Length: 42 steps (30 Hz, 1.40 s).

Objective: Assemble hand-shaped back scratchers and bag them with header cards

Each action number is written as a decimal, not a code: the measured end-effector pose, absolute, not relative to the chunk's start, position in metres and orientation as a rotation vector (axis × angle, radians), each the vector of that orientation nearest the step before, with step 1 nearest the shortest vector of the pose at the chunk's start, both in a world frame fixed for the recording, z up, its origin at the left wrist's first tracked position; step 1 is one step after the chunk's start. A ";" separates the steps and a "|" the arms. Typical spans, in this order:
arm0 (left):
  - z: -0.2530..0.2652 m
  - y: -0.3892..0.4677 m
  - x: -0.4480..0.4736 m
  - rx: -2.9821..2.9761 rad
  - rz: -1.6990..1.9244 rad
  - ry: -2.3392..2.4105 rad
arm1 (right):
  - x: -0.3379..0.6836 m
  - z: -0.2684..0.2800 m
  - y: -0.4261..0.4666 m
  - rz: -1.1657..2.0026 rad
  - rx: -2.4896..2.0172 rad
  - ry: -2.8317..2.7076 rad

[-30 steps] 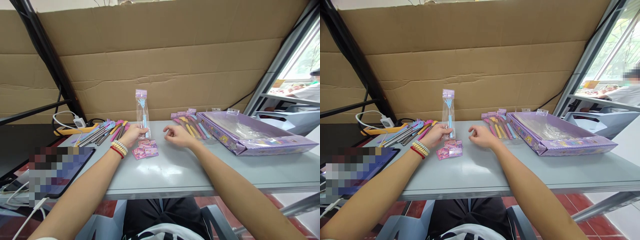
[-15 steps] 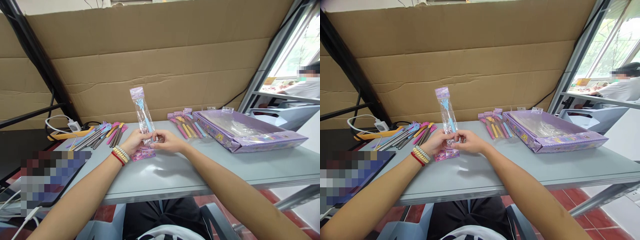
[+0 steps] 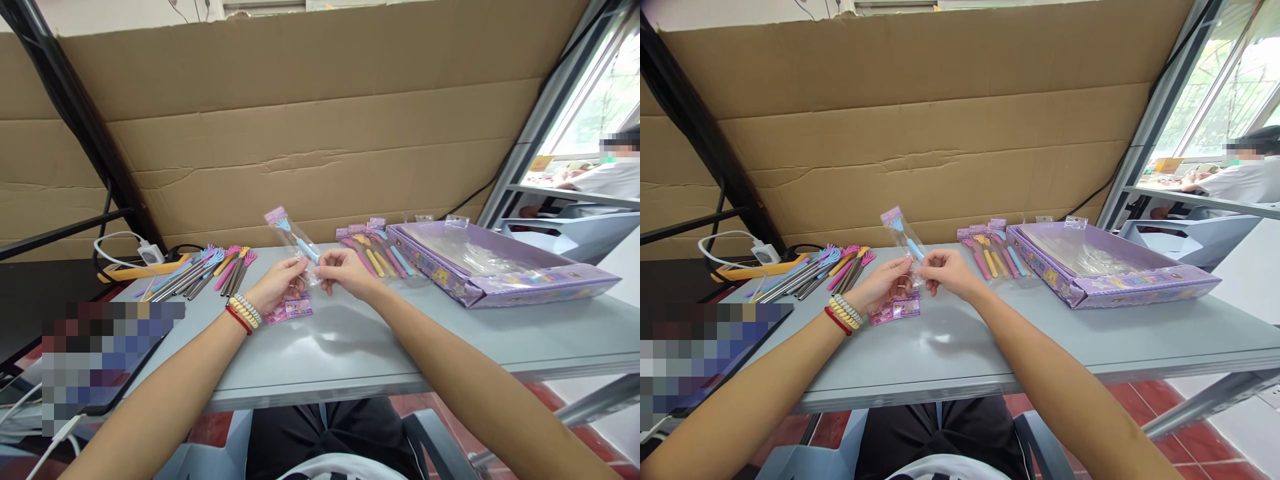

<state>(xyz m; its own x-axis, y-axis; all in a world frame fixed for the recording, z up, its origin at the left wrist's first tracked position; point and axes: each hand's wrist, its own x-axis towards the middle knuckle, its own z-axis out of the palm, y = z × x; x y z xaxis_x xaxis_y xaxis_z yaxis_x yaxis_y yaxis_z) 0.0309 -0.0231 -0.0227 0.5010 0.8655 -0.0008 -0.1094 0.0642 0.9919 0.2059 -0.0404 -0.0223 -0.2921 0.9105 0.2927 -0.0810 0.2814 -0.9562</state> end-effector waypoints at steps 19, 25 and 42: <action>-0.019 -0.015 0.020 1.437 0.885 0.887 | 0.282 -0.005 -0.014 0.813 -0.893 -0.817; -0.018 -0.015 0.019 1.486 0.868 0.893 | 0.288 -0.002 -0.016 0.889 -0.864 -0.925; -0.020 -0.014 0.018 1.547 0.726 0.988 | 0.332 0.005 -0.026 0.664 -2.262 -1.347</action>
